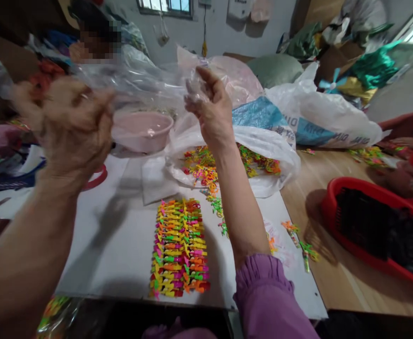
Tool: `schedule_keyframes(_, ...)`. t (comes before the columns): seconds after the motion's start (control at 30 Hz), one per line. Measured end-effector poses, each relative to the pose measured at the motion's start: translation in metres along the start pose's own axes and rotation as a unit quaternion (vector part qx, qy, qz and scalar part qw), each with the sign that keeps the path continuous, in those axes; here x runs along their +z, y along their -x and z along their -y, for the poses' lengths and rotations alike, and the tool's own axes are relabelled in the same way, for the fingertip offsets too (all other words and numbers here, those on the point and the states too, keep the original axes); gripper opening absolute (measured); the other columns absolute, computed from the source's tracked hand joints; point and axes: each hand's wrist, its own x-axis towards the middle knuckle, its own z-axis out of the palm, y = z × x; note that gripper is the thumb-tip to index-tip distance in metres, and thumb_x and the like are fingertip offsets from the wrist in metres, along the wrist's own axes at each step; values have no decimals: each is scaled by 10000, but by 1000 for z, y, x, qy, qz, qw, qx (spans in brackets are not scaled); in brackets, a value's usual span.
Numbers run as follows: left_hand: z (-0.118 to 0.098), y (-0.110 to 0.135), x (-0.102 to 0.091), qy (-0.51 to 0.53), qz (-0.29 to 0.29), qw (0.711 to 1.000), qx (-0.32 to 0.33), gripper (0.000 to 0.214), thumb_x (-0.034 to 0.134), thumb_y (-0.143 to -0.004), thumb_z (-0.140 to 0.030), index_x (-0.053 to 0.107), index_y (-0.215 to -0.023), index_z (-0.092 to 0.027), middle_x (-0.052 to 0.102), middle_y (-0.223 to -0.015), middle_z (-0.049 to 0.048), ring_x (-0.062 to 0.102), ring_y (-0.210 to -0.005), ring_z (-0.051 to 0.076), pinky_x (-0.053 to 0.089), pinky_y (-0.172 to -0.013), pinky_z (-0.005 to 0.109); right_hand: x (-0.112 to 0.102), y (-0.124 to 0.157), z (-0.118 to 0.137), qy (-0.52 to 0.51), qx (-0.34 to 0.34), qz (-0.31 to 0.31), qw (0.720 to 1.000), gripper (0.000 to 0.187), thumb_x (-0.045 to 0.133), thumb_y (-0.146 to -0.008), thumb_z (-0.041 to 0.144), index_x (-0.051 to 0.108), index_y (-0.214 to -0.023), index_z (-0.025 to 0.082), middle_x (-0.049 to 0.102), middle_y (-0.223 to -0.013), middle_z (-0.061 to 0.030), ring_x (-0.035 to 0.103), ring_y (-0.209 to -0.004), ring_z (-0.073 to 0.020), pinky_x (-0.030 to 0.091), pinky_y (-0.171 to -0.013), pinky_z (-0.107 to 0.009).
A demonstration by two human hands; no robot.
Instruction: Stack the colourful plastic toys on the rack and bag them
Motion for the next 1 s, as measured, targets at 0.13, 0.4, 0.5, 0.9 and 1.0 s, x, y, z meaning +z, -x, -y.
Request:
schedule_keyframes(0.13, 35, 52, 62, 22, 152, 988, -26, 350, 377, -844, -362, 650, -975, -186, 657, -975, 62, 558, -990, 231, 338, -935, 409, 7, 90, -45, -65, 169, 125, 975, 381, 501, -801, 521, 622, -918, 178, 521, -609, 45, 481, -498, -68, 410, -494, -199)
schedule_keyframes(0.4, 86, 153, 143, 7, 168, 974, -149, 423, 313, -866, -485, 529, -622, -215, 554, -527, 5, 541, -554, 168, 332, -523, 258, 8, 224, -88, 53, 315, 226, 920, 294, 545, -767, 390, 612, -588, 167, 513, -465, 34, 468, -476, -100, 350, -485, -199)
schedule_keyframes(0.5, 76, 167, 139, -12, 121, 978, -167, 375, 331, -866, -500, 507, -689, -220, 575, -593, 15, 545, -585, 181, 337, -559, 278, 2, 234, -67, 121, 268, 185, 938, 200, 497, -799, 294, 642, -721, 181, 623, -662, 0, 558, -654, -138, 410, -617, -230)
schedule_keyframes(0.9, 70, 266, 89, 96, 213, 968, -89, 183, 471, -783, -279, 577, -925, -233, 646, -945, 60, 567, -991, 221, 403, -916, 388, -11, 360, 25, 98, 319, 66, 940, 307, 411, -859, 255, 501, -1152, 261, 610, -1004, -70, 590, -894, -222, 482, -774, -371)
schedule_keyframes(1.0, 75, 264, 95, 132, 284, 940, -135, 248, 492, -737, -277, 565, -968, -220, 639, -909, 52, 584, -878, 206, 450, -818, 356, -7, 364, 25, 72, 355, 92, 927, 352, 463, -811, 246, 490, -1162, 243, 632, -878, -29, 595, -744, -194, 481, -659, -319)
